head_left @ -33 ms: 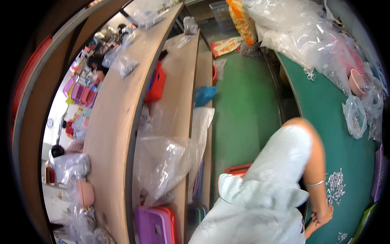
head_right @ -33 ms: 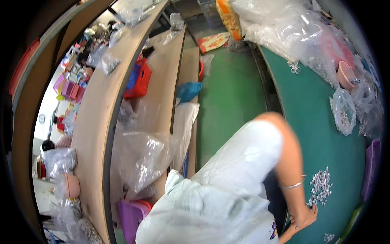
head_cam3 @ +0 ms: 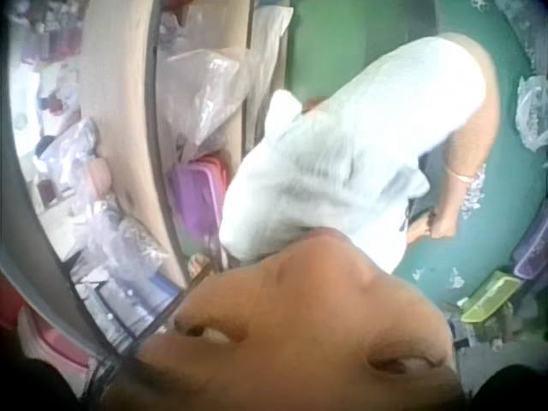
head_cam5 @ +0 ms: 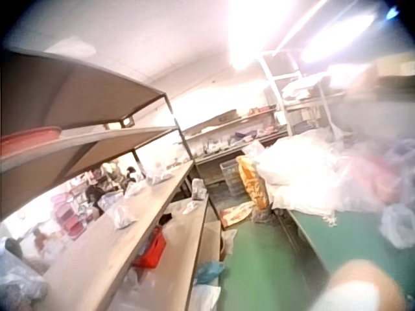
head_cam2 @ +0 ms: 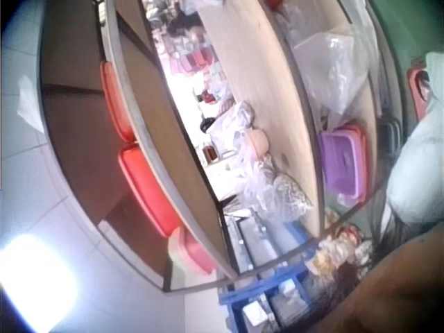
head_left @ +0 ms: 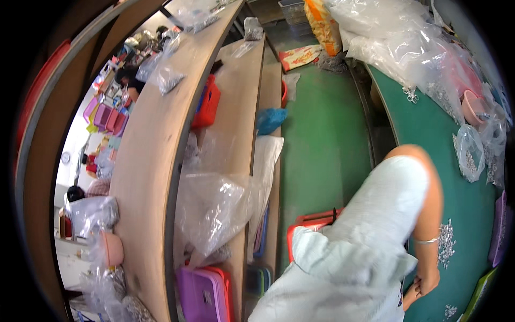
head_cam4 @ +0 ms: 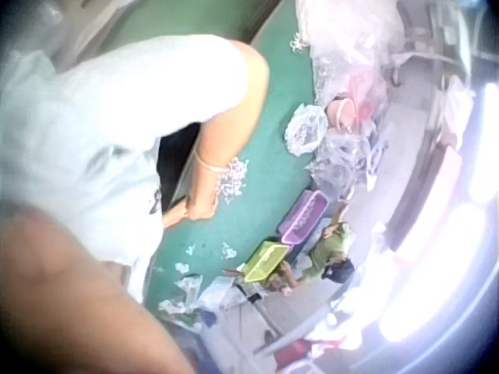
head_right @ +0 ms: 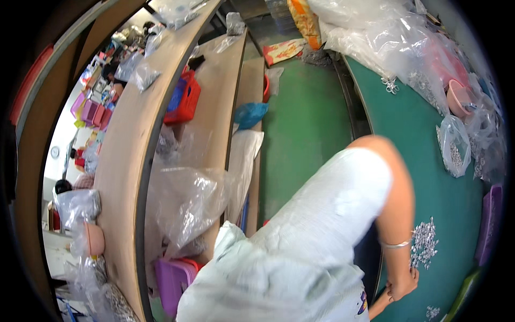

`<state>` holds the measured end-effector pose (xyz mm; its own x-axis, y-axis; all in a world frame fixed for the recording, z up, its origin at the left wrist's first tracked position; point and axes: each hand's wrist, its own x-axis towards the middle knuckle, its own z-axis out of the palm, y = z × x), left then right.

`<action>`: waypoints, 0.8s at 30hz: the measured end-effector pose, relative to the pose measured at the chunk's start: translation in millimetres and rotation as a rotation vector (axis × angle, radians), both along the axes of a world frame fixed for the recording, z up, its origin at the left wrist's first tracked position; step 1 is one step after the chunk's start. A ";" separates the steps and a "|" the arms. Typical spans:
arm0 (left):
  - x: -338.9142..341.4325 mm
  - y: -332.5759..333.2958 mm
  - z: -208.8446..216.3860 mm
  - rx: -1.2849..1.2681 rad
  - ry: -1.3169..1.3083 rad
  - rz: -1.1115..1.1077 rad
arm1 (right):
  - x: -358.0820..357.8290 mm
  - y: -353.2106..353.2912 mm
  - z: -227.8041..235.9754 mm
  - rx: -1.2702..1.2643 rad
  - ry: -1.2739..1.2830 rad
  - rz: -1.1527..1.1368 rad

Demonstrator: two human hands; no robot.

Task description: The person repeatedly picks up small silver components from a green table and assembles them by hand, placing the finished units into a growing pile. The person also gathers the assembled parts into a plastic bag and continues the assembly process.

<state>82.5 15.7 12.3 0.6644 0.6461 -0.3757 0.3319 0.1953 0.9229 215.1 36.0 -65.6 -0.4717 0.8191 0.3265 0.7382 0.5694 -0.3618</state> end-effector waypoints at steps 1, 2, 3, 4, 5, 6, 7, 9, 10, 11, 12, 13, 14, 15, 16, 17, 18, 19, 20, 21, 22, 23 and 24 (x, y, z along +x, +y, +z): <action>8.0 5.0 16.0 0.132 0.120 -0.113 | 1.0 -1.3 -1.3 0.006 0.022 -0.022; 12.2 6.2 26.4 0.207 0.185 -0.175 | 2.4 -0.5 -2.6 0.013 0.052 -0.038; 15.1 8.3 34.3 0.264 0.230 -0.213 | 3.8 0.2 -2.9 0.012 0.065 -0.034; 17.0 7.9 40.1 0.290 0.263 -0.237 | 5.5 0.1 -6.5 0.000 0.075 -0.029; 19.2 9.8 45.7 0.321 0.293 -0.257 | 4.8 1.6 -9.6 -0.010 0.096 -0.022; 20.2 12.2 53.1 0.358 0.322 -0.289 | 5.8 1.9 -12.5 -0.015 0.115 -0.016; 29.7 7.1 55.0 0.388 0.335 -0.315 | 8.9 -1.7 -14.9 -0.026 0.114 -0.007; 31.4 5.6 66.5 0.453 0.369 -0.370 | 4.2 -1.3 -15.5 -0.029 0.139 -0.005; 33.0 4.8 70.2 0.484 0.381 -0.389 | 2.8 -1.7 -15.8 -0.028 0.149 -0.003; 32.3 5.1 75.8 0.509 0.401 -0.412 | -0.4 -1.3 -16.5 -0.027 0.166 -0.005; 30.6 5.7 78.2 0.515 0.426 -0.426 | -5.0 -0.9 -18.8 -0.036 0.189 -0.008; 31.6 4.7 80.4 0.524 0.443 -0.444 | -3.4 -0.9 -19.7 -0.040 0.200 -0.008; 33.9 2.9 82.8 0.524 0.461 -0.455 | -1.9 -3.4 -21.4 -0.053 0.210 -0.011; 37.3 0.7 85.4 0.541 0.472 -0.465 | 1.7 -5.9 -22.1 -0.062 0.219 -0.009; 36.1 2.1 86.9 0.552 0.481 -0.476 | -1.1 -5.8 -23.0 -0.066 0.230 -0.014; 36.8 3.6 87.9 0.566 0.488 -0.487 | 0.0 -7.2 -24.8 -0.072 0.239 -0.028; 36.4 5.2 90.7 0.584 0.499 -0.498 | 1.3 -6.7 -25.5 -0.074 0.250 -0.036; 38.3 6.4 95.1 0.603 0.516 -0.523 | 0.2 -9.5 -25.9 -0.078 0.272 -0.044; 41.7 7.3 97.2 0.621 0.532 -0.544 | 0.8 -8.0 -26.0 -0.079 0.287 -0.056; 42.9 10.4 100.6 0.637 0.550 -0.570 | 0.9 -7.0 -26.1 -0.081 0.310 -0.069; 45.4 11.7 103.2 0.649 0.549 -0.593 | 4.7 -10.4 -26.3 -0.088 0.318 -0.084; 45.0 14.0 104.5 0.672 0.555 -0.613 | 0.0 -8.3 -27.9 -0.090 0.335 -0.091; 43.3 17.2 107.2 0.692 0.556 -0.630 | -3.7 -6.2 -27.5 -0.093 0.351 -0.099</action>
